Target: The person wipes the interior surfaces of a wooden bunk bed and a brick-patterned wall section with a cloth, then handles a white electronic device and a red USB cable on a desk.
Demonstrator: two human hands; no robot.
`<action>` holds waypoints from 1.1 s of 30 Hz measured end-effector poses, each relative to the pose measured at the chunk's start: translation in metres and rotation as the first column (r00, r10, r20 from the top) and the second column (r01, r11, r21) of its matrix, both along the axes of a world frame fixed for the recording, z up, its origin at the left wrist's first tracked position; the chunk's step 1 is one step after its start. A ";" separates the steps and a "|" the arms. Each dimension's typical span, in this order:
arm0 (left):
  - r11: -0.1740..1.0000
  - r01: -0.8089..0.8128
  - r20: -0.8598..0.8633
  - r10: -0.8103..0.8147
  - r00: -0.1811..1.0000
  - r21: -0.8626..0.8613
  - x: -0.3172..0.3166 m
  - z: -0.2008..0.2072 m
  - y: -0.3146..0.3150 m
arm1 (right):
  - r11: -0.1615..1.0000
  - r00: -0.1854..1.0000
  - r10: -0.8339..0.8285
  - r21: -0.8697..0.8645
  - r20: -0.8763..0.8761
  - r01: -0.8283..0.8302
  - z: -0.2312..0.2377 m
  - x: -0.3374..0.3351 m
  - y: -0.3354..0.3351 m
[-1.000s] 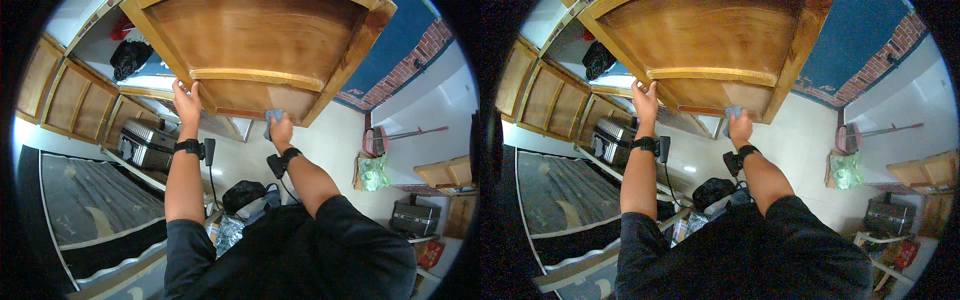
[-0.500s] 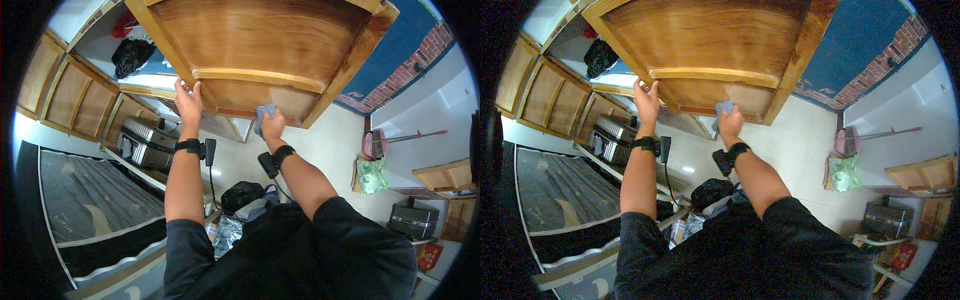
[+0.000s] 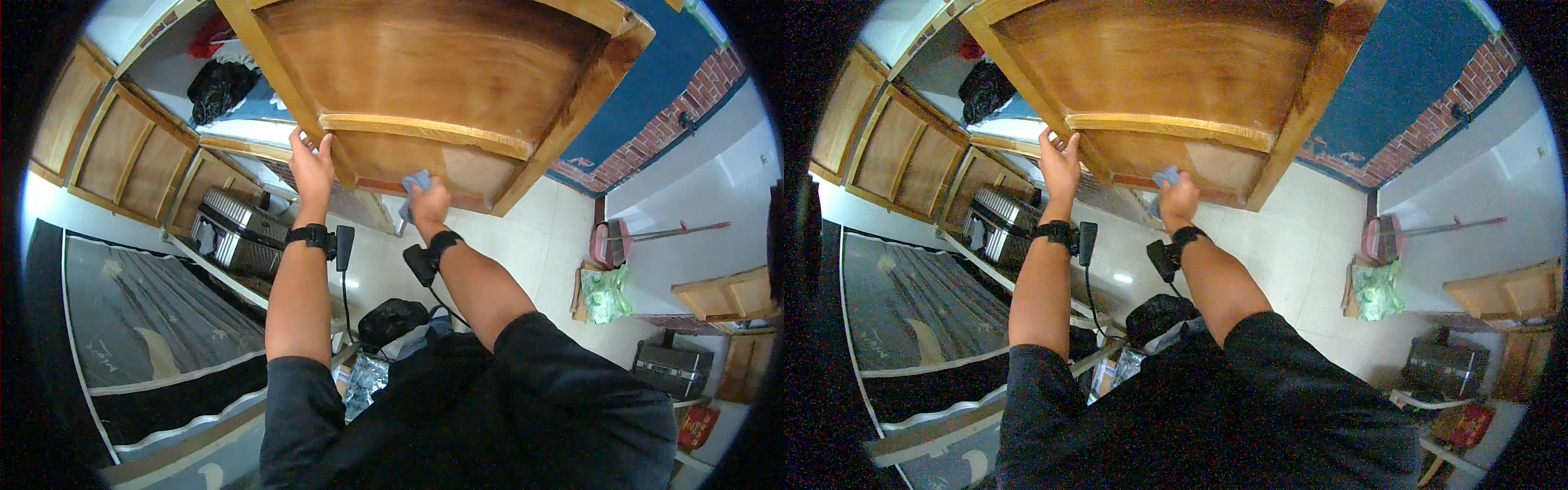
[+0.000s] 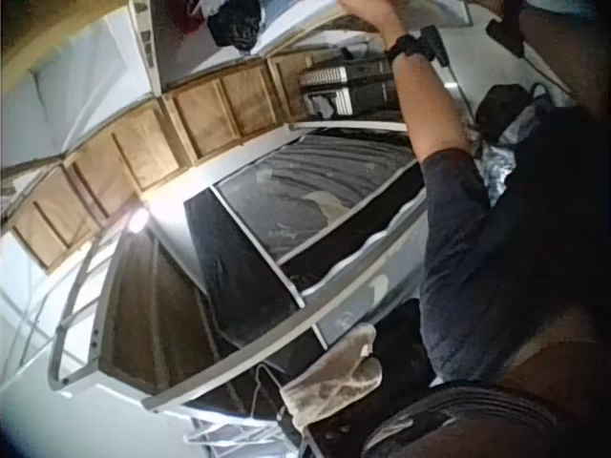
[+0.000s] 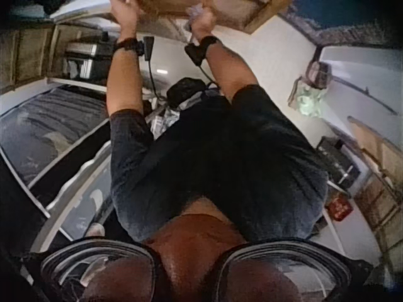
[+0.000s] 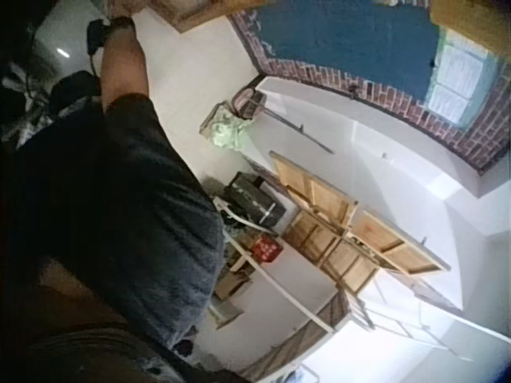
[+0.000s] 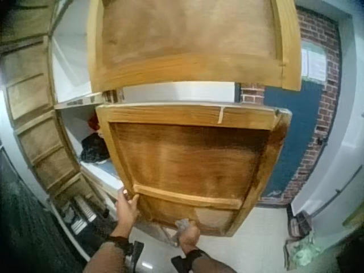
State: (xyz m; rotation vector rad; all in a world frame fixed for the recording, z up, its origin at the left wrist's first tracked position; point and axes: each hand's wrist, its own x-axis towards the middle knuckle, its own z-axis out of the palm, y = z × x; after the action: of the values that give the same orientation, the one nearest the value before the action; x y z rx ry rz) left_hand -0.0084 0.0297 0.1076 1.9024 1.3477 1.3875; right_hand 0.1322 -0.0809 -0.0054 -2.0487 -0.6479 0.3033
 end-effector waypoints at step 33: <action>0.997 -0.064 -0.010 0.064 0.998 0.044 -0.004 -0.008 -0.001 | 0.983 0.924 0.038 0.181 -0.380 0.034 0.043 0.062 -0.054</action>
State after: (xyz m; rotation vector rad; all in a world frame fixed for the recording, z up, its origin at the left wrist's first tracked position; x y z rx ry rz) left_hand -0.0120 0.0285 0.0996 1.9136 1.4059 1.4503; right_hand 0.1945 -0.1348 0.0373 -1.7448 -0.4185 0.6051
